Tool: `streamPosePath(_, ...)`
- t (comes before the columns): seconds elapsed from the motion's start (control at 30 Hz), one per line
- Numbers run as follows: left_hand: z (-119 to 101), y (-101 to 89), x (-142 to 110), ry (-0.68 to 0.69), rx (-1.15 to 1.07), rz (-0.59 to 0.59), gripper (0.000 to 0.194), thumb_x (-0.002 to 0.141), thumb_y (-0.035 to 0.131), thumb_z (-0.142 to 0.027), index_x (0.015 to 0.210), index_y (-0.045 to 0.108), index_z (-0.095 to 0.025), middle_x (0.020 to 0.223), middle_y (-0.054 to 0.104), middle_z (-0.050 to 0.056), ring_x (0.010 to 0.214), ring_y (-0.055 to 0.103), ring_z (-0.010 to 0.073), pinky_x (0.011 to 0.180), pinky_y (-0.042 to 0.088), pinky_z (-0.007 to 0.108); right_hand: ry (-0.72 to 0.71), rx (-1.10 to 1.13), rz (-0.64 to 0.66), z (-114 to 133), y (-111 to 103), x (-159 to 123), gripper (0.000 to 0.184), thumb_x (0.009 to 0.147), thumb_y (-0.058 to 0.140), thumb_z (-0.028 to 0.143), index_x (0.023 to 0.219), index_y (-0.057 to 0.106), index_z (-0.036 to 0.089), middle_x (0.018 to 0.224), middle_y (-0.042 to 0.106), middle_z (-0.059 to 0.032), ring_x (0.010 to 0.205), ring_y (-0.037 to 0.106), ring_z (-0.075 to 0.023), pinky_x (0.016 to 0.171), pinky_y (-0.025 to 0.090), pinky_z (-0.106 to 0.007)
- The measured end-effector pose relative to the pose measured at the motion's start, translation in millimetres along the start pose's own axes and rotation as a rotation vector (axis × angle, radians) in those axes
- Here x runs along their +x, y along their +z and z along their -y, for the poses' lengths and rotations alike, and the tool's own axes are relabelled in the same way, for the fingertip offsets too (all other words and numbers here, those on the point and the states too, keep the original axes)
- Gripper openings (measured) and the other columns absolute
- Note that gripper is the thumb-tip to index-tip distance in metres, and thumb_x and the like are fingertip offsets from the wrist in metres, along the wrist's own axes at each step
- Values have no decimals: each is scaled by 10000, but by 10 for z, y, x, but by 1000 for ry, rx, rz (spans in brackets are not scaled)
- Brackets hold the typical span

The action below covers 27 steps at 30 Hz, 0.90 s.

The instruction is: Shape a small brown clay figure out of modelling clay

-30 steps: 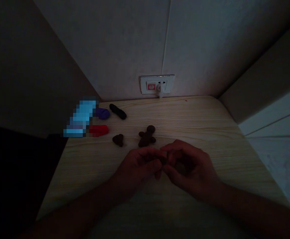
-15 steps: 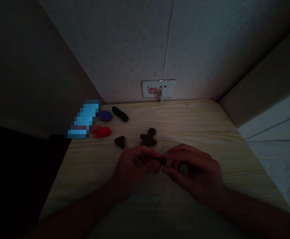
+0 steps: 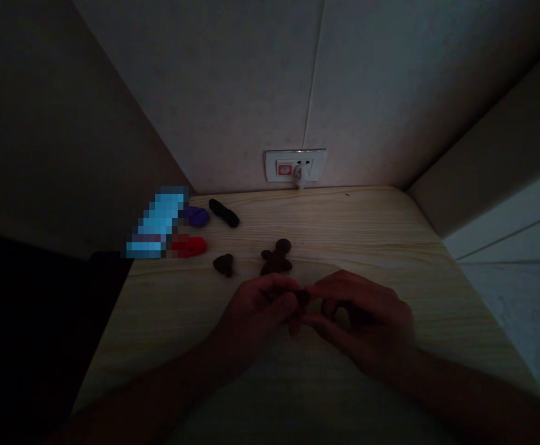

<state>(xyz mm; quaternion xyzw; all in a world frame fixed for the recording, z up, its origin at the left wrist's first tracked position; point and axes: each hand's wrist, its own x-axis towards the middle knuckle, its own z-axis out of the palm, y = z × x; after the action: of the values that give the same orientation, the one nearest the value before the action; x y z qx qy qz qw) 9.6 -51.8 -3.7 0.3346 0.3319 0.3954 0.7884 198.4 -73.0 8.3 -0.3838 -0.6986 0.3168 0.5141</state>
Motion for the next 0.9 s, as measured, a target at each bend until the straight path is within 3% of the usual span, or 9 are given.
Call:
streamPosePath(0.17, 21, 50, -11, -78, -116, 35, 304, 776, 875, -390, 890, 743, -140, 708, 674, -2, 554, 623, 92, 546, 479, 204, 4, -3, 11, -9, -3, 7, 334, 847, 810, 134, 1150, 751, 263, 846, 713, -15, 632, 647, -122, 559, 557, -246)
streamPosePath(0.5, 52, 9, -22, -40, 8, -3, 331, 766, 876, -427, 818, 715, -143, 640, 684, -6, 554, 622, 95, 558, 477, 202, -8, -11, -10, 8, 6, 22, 238, 822, 828, 136, 1026, 752, 230, 862, 718, -28, 570, 638, -105, 504, 546, -229)
streamPosePath(0.7, 38, -20, -33, 19, 87, -18, 274, 794, 856, -396, 895, 748, -165, 707, 733, 11, 574, 619, 102, 581, 488, 219, 26, -37, 0, 25, -16, 37, 150, 805, 869, 225, 877, 739, 212, 755, 720, -15, 610, 662, -134, 511, 536, -235)
streamPosePath(0.9, 11, -33, -35, 45, 169, -55, 266, 818, 823, -407, 782, 743, -156, 647, 699, 12, 555, 596, 106, 566, 476, 223, 3, -17, 57, 31, -11, 38, 262, 823, 824, 156, 1067, 756, 226, 845, 718, -31, 582, 631, -115, 523, 540, -248)
